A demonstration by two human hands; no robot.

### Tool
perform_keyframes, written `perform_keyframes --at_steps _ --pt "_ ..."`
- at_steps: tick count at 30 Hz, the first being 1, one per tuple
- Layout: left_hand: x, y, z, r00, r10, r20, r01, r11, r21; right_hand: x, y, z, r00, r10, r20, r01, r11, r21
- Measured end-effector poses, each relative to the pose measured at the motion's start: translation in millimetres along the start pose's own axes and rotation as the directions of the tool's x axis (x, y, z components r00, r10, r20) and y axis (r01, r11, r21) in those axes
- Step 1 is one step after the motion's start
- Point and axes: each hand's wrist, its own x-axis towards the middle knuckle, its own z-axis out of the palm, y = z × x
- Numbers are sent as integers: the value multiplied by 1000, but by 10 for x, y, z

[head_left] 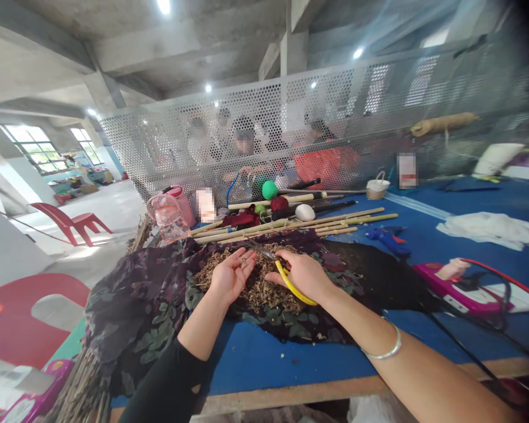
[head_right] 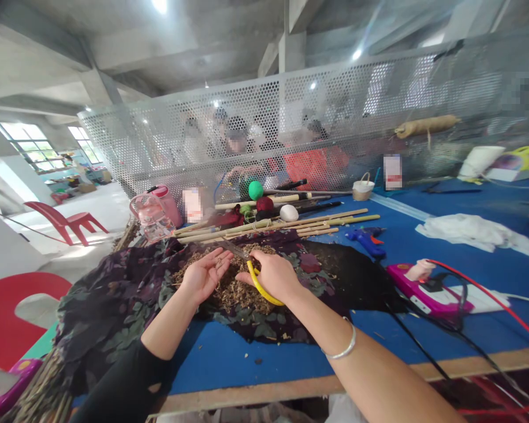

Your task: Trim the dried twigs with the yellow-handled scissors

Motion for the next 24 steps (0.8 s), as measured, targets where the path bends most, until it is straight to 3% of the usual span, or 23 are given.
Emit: perform_keyframes --at_steps 10,17,24 --pt "28 -59 -10 997 53 -49 -49 997 66 -6 7 22 1000 -11 -21 11 1000 -5" --pt "26 -26 -22 994 -93 -52 93 996 -8 -1 6 17 1000 -11 -24 11 1000 -5" --pt "21 -55 -10 998 -11 -61 13 999 38 3 -9 2 1000 -3 4 3 1000 8"
